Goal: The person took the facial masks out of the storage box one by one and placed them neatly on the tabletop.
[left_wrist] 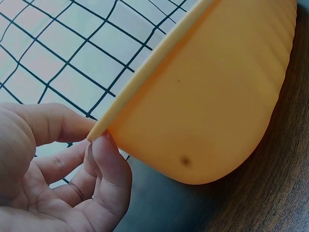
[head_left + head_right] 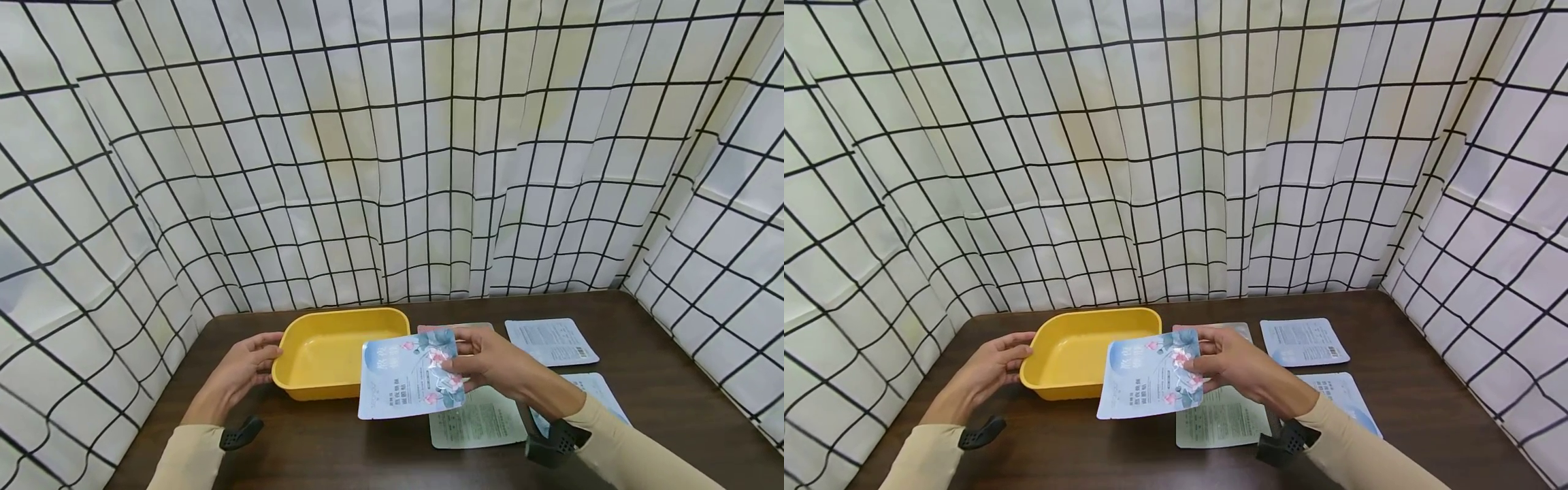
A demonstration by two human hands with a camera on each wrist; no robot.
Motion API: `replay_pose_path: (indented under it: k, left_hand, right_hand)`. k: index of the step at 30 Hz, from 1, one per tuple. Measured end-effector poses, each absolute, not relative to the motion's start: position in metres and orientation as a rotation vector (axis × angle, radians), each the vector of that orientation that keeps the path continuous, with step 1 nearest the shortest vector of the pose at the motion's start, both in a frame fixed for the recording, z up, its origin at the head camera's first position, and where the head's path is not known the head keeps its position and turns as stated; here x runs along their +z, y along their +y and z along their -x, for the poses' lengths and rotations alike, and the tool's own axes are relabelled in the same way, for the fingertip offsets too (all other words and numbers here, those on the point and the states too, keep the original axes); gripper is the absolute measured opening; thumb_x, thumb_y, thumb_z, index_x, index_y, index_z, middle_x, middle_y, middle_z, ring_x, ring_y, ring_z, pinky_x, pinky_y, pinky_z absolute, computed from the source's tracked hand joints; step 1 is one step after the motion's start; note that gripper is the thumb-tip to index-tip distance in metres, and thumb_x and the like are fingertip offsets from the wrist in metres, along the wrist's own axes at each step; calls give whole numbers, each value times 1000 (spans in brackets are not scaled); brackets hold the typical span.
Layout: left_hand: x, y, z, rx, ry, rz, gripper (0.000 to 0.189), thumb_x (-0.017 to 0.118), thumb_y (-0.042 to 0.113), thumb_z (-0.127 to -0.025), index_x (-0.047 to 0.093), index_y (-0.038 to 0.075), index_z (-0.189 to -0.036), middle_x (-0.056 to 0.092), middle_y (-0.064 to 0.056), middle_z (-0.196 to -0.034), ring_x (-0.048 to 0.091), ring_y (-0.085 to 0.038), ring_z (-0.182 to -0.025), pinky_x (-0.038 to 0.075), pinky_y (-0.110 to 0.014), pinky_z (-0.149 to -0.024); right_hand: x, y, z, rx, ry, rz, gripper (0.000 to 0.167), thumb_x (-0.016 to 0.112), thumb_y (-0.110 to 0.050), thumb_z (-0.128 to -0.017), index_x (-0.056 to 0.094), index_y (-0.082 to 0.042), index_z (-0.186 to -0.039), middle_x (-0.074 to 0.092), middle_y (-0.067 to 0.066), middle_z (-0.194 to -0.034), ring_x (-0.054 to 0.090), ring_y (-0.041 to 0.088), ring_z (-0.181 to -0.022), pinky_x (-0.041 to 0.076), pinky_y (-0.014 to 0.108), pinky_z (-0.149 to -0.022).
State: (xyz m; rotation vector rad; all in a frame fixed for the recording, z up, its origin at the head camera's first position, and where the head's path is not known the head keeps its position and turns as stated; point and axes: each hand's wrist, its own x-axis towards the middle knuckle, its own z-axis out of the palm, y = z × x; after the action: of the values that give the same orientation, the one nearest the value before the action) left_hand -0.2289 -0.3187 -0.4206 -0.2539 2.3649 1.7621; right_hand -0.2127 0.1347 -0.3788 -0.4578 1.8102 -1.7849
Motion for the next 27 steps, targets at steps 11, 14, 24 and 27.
replay_pose_path:
  k: [11, 14, 24, 27]
  left_hand:
    - [-422, -320, 228, 1769, 2368, 257, 58, 62, 23, -101, 41, 3, -151, 60, -16, -130, 65, -22, -96, 59, -33, -81]
    - [-423, -320, 228, 1767, 2367, 262, 58, 62, 24, -101, 41, 3, -151, 61, -15, -130, 65, -22, -96, 59, -33, -82]
    - [-423, -322, 230, 1800, 2344, 252, 58, 63, 23, -101, 42, 2, -151, 66, -8, -121, 66, -21, -94, 59, -33, -80]
    - [-424, -322, 229, 1801, 2341, 251, 58, 63, 23, -101, 41, 2, -151, 65, -9, -122, 66, -21, -94, 59, -33, -80]
  right_hand:
    - [-393, 163, 186, -1799, 1771, 395, 62, 73, -13, -93, 44, 3, -145, 69, 17, -125, 72, 29, -96, 61, 41, -74]
    - [-399, 171, 179, -1805, 1755, 386, 60, 73, -12, -93, 46, 5, -143, 68, 16, -126, 72, 28, -95, 61, 41, -73]
    - [-412, 191, 160, -1817, 1713, 341, 64, 72, -9, -93, 40, 8, -145, 68, 15, -127, 72, 24, -95, 61, 36, -71]
    - [-414, 198, 156, -1807, 1714, 299, 68, 72, -12, -94, 37, 8, -149, 68, 14, -128, 72, 24, -96, 61, 36, -73]
